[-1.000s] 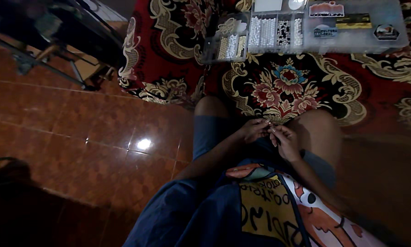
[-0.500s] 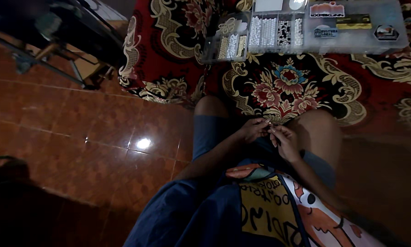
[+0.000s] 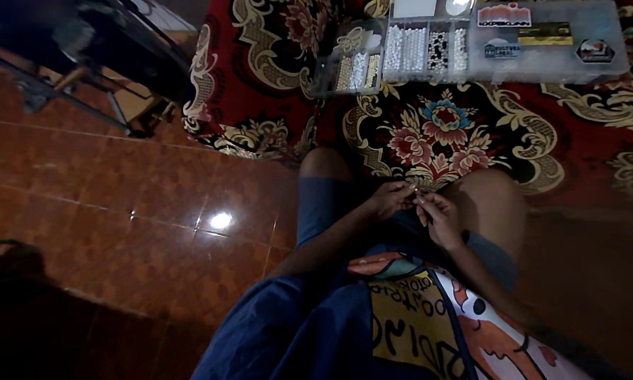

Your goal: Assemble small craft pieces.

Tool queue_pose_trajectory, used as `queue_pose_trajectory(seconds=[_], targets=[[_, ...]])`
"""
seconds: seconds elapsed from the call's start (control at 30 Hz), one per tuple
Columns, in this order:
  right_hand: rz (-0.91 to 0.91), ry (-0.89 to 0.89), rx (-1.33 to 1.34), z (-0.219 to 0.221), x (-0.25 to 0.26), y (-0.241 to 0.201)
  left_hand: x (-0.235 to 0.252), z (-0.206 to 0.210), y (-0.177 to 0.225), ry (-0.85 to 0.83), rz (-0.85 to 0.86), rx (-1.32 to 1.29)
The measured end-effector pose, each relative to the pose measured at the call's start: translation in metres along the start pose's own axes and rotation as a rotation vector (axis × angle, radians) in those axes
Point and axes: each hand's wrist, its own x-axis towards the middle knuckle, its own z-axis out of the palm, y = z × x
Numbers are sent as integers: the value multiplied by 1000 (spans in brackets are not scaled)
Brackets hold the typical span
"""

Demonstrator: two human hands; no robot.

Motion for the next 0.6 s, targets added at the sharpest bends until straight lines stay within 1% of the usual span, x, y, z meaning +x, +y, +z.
queue_pose_trajectory(seconds=[0.6], targets=[[18,7,-13,0,1,1,0,0,1,1,2,29]])
